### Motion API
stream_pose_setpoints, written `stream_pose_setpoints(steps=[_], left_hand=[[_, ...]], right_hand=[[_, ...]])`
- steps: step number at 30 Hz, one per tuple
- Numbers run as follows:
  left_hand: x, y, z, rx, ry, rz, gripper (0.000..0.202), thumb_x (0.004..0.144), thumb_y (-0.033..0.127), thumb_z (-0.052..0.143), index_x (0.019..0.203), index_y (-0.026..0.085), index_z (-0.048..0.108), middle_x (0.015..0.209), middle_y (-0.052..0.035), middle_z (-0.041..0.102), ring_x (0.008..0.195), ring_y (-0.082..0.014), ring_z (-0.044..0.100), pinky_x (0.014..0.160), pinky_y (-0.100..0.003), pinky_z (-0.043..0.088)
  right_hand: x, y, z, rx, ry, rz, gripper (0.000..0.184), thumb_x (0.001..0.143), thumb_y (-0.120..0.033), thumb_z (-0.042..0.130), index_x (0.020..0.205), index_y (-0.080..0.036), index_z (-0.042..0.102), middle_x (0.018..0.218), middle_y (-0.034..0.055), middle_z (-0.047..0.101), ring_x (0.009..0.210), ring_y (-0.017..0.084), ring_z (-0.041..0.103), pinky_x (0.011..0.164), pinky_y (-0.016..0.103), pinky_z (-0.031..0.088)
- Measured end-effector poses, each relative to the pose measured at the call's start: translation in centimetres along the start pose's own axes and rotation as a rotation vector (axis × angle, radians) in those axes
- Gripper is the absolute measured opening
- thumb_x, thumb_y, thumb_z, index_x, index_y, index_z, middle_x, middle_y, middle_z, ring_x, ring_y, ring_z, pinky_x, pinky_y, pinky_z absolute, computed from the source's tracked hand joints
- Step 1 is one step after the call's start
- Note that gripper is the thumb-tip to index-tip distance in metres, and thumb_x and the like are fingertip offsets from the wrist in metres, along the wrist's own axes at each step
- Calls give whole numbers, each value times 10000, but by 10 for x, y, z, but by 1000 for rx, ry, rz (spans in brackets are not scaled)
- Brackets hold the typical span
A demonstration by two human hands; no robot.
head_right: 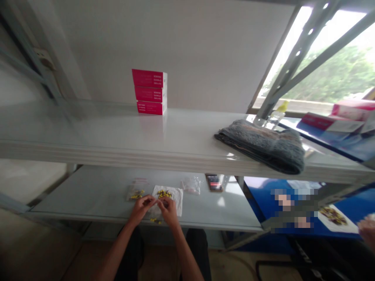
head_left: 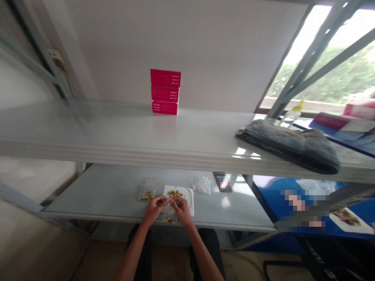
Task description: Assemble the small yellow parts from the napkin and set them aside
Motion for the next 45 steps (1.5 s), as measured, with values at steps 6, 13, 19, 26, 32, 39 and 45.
stream_pose_setpoints(steps=[6, 13, 19, 26, 32, 39, 45], left_hand=[[0, -1, 3, 19, -36, -2, 278, 816, 439, 684, 785, 165, 723, 783, -38, 706, 787, -201, 630, 736, -256, 466], [1, -8, -1, -43, 19, -11, 277, 813, 441, 687, 760, 169, 682, 752, -20, 672, 758, -179, 613, 729, -253, 466], [2, -1, -2, -51, 19, 21, 282, 812, 449, 680, 766, 171, 666, 749, -17, 654, 748, -171, 597, 712, -244, 461], [1, -3, 1, 22, -26, 0, 293, 809, 458, 682, 780, 167, 705, 793, -45, 698, 799, -206, 632, 742, -266, 480], [3, -8, 0, 37, -4, -7, 298, 795, 461, 684, 742, 169, 700, 744, -42, 695, 759, -204, 630, 722, -262, 475], [1, -2, -6, -65, 95, -15, 319, 780, 488, 695, 750, 170, 686, 727, -28, 672, 715, -183, 607, 691, -255, 469], [1, -1, 1, -13, -3, -20, 291, 768, 459, 723, 761, 168, 718, 790, -48, 708, 790, -207, 634, 725, -260, 474]], right_hand=[[-2, 2, -1, 52, -7, -10, 302, 904, -452, 635, 831, -168, 708, 784, 49, 685, 737, 177, 625, 679, 258, 482], [-2, 4, -3, -13, 47, 2, 316, 895, -450, 645, 814, -158, 736, 744, 45, 680, 680, 165, 579, 643, 260, 439], [-3, 5, -9, -3, 129, 23, 359, 884, -479, 646, 785, -144, 728, 699, 34, 655, 646, 150, 544, 608, 251, 411], [-5, 4, -5, -16, 67, 8, 369, 882, -490, 647, 801, -138, 719, 653, 12, 601, 572, 119, 468, 552, 238, 356], [-3, 11, -5, -23, 65, 21, 351, 858, -471, 676, 748, -140, 711, 615, 3, 571, 569, 121, 446, 555, 244, 343], [-4, 11, -10, -8, 129, 25, 399, 870, -504, 649, 708, -143, 696, 607, 1, 564, 575, 125, 446, 555, 246, 335], [-6, 2, -9, 56, 104, -6, 399, 883, -464, 643, 627, -163, 592, 604, -28, 456, 601, 117, 400, 578, 247, 317]])
Point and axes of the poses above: each hand's wrist, its own x-axis towards the middle knuckle, its own z-axis out of the palm, y = z × x, the point moved 8 cm from there along x, towards the middle knuckle
